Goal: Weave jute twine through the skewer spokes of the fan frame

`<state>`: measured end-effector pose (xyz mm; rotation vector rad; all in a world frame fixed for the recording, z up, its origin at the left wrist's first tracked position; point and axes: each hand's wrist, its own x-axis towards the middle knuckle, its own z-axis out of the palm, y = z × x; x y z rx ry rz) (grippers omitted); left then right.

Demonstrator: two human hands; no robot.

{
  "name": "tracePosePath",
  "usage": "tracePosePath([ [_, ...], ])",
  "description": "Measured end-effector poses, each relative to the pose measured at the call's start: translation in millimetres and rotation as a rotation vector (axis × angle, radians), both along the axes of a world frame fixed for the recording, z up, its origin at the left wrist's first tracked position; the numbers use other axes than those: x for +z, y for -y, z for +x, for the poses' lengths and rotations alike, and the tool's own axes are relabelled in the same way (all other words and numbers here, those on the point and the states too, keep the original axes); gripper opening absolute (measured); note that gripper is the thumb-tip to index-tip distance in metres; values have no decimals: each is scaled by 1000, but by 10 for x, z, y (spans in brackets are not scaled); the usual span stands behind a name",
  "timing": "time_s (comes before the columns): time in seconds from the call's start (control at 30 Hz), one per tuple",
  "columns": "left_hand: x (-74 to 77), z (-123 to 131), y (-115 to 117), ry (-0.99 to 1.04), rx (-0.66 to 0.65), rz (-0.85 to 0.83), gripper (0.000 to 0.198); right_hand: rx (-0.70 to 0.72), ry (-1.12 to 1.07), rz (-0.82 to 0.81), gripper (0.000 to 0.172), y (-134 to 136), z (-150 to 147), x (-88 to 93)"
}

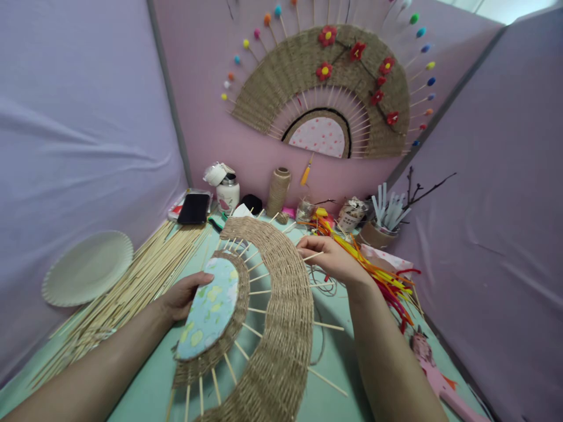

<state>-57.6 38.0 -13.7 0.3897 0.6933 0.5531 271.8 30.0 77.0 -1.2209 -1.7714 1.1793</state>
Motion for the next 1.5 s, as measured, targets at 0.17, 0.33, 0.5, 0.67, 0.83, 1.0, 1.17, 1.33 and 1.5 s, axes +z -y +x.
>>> tracePosePath([
  [0.17, 176, 104, 36, -88, 59, 128, 33, -27, 49, 10, 22, -27, 14, 3],
  [0.33, 170, 149, 42, -101, 65, 262, 55, -93, 34, 52, 22, -68, 44, -16],
  [0.5, 70, 122, 36, -27, -27, 336, 57, -165, 10, 125, 20, -101, 98, -49],
  [0.67, 15, 113, 13, 25, -90, 351, 52, -295, -4, 238, 24, -117, 174, -63],
  [0.83, 26, 112, 2, 0, -57, 360, 46, -342, -22, 284, 26, -108, 222, -46],
  [1.0, 26, 104, 25, 5, -92, 346, 45, -352, -44, 282, 25, -104, 192, -39],
  [1.17, 0, 95, 28, 36, -141, 328, 47, -296, -41, 203, 24, -103, 132, -45],
  [1.33, -20, 91, 17, 74, -155, 332, 48, -177, 21, 31, 23, -133, 116, -110],
  [1.5, -6, 100, 33, 131, -223, 344, 49, -151, -18, 18, 20, -176, 100, -200],
])
